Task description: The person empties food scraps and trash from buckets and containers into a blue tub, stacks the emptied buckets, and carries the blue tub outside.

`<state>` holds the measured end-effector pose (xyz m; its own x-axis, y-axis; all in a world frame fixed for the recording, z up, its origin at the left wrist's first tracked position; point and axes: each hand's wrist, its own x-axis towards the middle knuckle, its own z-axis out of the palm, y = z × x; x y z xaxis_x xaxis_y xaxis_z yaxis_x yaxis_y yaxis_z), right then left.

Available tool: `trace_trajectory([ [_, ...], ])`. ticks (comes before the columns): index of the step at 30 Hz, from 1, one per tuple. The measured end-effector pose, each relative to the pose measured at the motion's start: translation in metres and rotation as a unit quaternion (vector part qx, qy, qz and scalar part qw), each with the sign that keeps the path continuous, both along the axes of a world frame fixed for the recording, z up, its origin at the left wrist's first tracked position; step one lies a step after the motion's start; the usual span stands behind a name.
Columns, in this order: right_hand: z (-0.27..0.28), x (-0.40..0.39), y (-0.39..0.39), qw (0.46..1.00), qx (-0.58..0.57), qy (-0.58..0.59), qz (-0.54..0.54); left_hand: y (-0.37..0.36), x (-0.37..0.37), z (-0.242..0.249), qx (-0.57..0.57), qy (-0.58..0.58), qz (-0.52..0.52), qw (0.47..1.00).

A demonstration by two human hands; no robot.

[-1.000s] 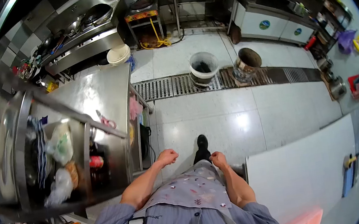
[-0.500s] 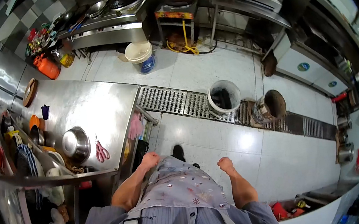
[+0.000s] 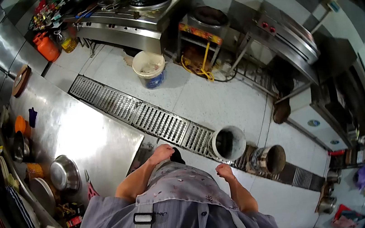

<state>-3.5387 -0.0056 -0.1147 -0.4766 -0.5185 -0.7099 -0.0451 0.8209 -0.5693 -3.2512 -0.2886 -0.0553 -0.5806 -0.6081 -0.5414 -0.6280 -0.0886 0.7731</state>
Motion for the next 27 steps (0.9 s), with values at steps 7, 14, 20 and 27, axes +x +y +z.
trace_trajectory([
  [7, 0.011, -0.072, -0.174, 0.997, -0.022, -0.076, -0.008, -0.084, -0.04, 0.019, -0.051, 0.01, 0.063, 0.997],
  [14, -0.013, -0.126, -0.391, 0.967, 0.126, -0.052, 0.216, -0.098, -0.036, 0.005, 0.036, -0.082, 0.127, 0.988],
  [20, -0.06, -0.119, -0.633, 0.959, 0.118, -0.136, 0.22, -0.104, -0.044, -0.033, 0.103, -0.123, 0.381, 0.911],
  [27, -0.211, -0.107, -0.846, 0.942, 0.112, -0.293, 0.122, -0.086, -0.108, -0.022, 0.284, -0.094, 0.603, 0.739],
])
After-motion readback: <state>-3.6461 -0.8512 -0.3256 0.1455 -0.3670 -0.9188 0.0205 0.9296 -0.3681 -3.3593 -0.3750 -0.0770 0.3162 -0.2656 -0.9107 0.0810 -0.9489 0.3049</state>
